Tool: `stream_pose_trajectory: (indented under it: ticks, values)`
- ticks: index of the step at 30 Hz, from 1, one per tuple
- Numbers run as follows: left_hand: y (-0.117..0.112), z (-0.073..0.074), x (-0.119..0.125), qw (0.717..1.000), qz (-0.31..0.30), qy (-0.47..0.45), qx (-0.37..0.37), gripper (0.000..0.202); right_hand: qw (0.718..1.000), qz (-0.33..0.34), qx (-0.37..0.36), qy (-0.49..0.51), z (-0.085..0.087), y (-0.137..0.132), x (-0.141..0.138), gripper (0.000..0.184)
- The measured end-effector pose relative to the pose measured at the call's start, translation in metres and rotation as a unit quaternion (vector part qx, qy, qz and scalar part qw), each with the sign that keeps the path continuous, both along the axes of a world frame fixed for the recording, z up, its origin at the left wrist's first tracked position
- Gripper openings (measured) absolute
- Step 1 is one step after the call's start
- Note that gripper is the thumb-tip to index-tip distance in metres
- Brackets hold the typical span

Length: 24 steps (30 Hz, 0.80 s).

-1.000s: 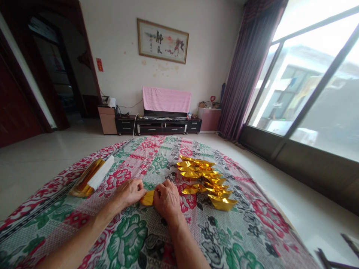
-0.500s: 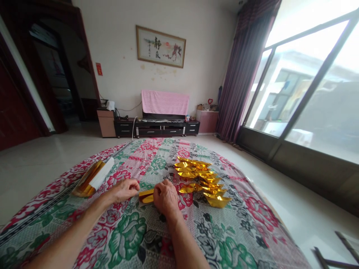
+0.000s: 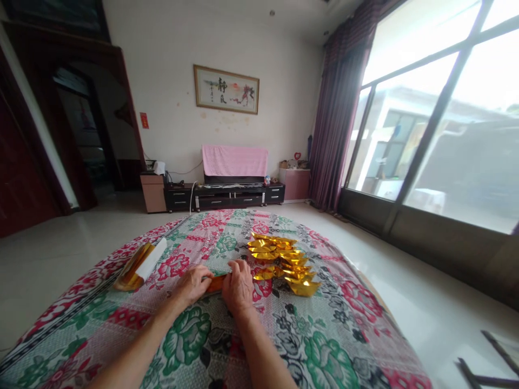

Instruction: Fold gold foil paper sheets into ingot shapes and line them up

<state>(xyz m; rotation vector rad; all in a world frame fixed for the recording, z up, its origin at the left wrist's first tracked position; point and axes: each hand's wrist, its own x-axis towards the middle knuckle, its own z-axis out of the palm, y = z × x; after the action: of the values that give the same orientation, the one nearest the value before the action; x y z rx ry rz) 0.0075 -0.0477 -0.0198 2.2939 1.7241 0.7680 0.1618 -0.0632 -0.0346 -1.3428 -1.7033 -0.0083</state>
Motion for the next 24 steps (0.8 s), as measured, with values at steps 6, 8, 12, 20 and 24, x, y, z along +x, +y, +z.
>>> stream_pose_trajectory:
  ticks: [6, 8, 12, 20, 24]
  values:
    - [0.003, 0.001, 0.005, 0.986, 0.102, -0.132, 0.004, 0.026, 0.991, -0.002, 0.006, 0.134, -0.006, 0.005, 0.002, 0.040]
    - [0.005, 0.001, 0.008, 0.981, 0.110, -0.158, 0.007, 0.025, 0.983, -0.004, -0.031, 0.183, -0.005, 0.006, 0.004, 0.047]
    - [0.009, 0.003, 0.017, 0.980, 0.097, -0.174, 0.012, 0.026, 0.959, 0.036, -0.085, 0.266, -0.002, 0.006, 0.006, 0.051]
    - [0.001, 0.001, 0.026, 0.980, 0.049, -0.192, 0.010, 0.027, 0.936, 0.033, -0.073, 0.343, -0.006, 0.015, 0.009, 0.064]
    - [-0.007, 0.007, 0.024, 0.981, 0.036, -0.191, -0.003, 0.037, 0.917, 0.083, -0.105, 0.376, -0.006, 0.014, 0.005, 0.065]
